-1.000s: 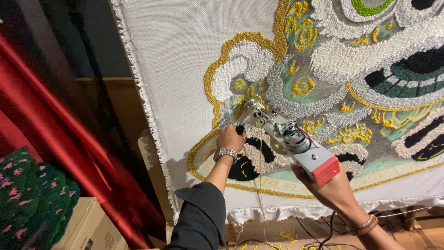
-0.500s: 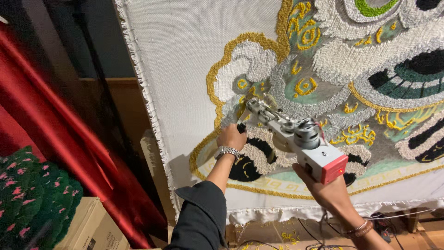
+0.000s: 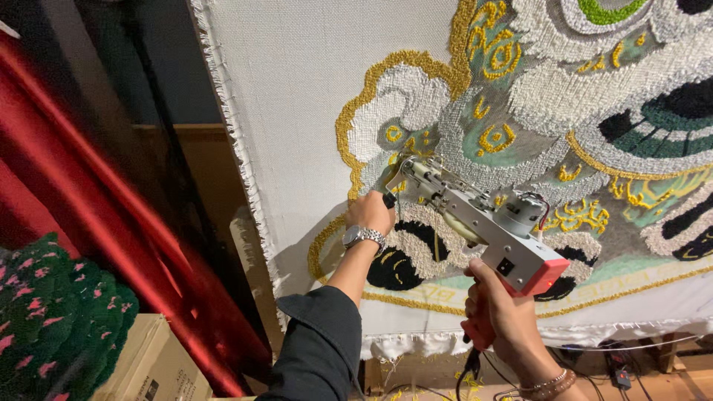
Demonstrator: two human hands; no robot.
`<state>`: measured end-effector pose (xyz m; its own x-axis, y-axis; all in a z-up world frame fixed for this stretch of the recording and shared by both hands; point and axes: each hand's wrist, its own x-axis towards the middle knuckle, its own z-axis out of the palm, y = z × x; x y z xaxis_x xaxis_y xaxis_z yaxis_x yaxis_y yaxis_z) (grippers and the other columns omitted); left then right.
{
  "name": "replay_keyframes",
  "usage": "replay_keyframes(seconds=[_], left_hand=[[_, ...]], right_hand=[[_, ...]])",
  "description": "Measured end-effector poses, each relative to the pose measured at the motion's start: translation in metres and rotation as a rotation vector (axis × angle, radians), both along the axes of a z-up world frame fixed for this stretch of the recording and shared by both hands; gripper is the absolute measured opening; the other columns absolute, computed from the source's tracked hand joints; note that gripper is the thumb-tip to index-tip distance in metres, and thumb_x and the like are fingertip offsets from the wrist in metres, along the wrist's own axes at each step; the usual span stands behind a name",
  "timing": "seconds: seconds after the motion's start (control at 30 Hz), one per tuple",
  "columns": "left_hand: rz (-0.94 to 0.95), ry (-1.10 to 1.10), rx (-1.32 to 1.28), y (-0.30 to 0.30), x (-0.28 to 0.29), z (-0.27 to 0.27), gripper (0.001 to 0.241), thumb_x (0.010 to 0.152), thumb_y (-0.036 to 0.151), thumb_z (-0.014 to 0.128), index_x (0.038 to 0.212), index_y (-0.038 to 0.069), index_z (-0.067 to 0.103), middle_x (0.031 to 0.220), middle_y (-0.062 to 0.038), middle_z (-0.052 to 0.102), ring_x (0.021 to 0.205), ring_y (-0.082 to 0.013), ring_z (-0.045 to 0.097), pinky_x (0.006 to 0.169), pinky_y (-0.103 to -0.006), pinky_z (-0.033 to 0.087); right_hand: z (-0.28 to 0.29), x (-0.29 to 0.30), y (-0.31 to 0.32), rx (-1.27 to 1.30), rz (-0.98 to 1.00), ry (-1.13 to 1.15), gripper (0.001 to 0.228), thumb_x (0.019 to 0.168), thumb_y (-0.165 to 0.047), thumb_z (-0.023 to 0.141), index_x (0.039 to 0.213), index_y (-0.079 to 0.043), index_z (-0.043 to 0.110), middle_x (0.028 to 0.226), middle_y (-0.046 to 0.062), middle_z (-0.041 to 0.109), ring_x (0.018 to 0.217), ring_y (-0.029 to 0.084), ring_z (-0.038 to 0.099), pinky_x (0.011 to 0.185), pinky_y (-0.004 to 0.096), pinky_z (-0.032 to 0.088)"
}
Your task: The person uses a handheld tufting gun to apply yellow yarn onto a large canvas, following a pre-drawn design. They guide the tool along the pattern while feeding yarn into the device.
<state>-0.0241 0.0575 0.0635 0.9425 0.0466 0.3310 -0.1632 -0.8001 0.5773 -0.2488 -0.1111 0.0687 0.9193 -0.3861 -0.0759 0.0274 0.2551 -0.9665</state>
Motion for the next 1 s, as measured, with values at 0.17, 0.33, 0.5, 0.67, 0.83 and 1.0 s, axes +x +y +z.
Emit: replay_keyframes(seconds=[0.17,0.33,0.5,0.67,0.83,1.0], left_hand=[[-0.002,0.034,0.016,-0.001,-0.010,0.009,0.028,0.089,0.034,0.070,0.102,0.010,0.075,0.101,-0.018,0.076,0.096,-0.0350,0.074,0.081,-0.0471,0.059],[-0.002,0.017,0.013,0.000,-0.014,0.016,0.026,0.087,0.032,0.072,0.101,0.011,0.077,0.102,-0.019,0.075,0.097,-0.0363,0.073,0.084,-0.0474,0.058],[0.003,-0.038,0.083,0.000,-0.009,0.018,0.024,0.087,0.030,0.072,0.099,0.010,0.077,0.101,-0.019,0.075,0.097,-0.0371,0.073,0.086,-0.0477,0.058],[-0.010,-0.010,0.070,0.001,-0.010,0.023,0.024,0.087,0.031,0.072,0.099,0.010,0.076,0.101,-0.019,0.075,0.096,-0.0371,0.073,0.084,-0.0480,0.058],[-0.018,-0.008,0.068,-0.002,-0.012,0.024,0.024,0.087,0.031,0.073,0.098,0.010,0.077,0.100,-0.019,0.075,0.095,-0.0376,0.073,0.084,-0.0482,0.059],[-0.014,-0.055,0.011,-0.007,0.002,0.004,0.024,0.086,0.031,0.073,0.096,0.009,0.077,0.097,-0.020,0.075,0.092,-0.0378,0.074,0.080,-0.0488,0.058]], right_hand=[[-0.001,0.003,-0.001,0.093,-0.012,-0.003,0.030,0.088,-0.031,0.072,0.092,-0.004,0.059,0.061,0.003,0.045,0.051,0.017,0.044,0.048,0.033,0.038],[-0.001,0.007,-0.004,0.123,0.015,-0.011,0.032,0.088,-0.032,0.070,0.094,-0.003,0.058,0.060,0.003,0.044,0.050,0.018,0.044,0.049,0.034,0.039],[0.006,0.003,0.002,0.201,0.035,0.020,0.032,0.088,-0.036,0.068,0.096,-0.006,0.061,0.058,0.002,0.041,0.050,0.017,0.043,0.050,0.033,0.037],[0.012,0.000,0.004,0.231,0.029,0.017,0.031,0.089,-0.036,0.067,0.094,-0.007,0.057,0.059,0.001,0.041,0.051,0.017,0.043,0.052,0.033,0.039],[0.011,0.001,0.001,0.215,0.032,0.015,0.032,0.089,-0.037,0.067,0.094,-0.007,0.058,0.058,0.001,0.039,0.051,0.017,0.043,0.051,0.033,0.039],[0.011,0.002,-0.002,0.148,-0.010,-0.006,0.030,0.088,-0.032,0.068,0.092,-0.006,0.055,0.059,0.004,0.044,0.050,0.020,0.044,0.050,0.035,0.040]])
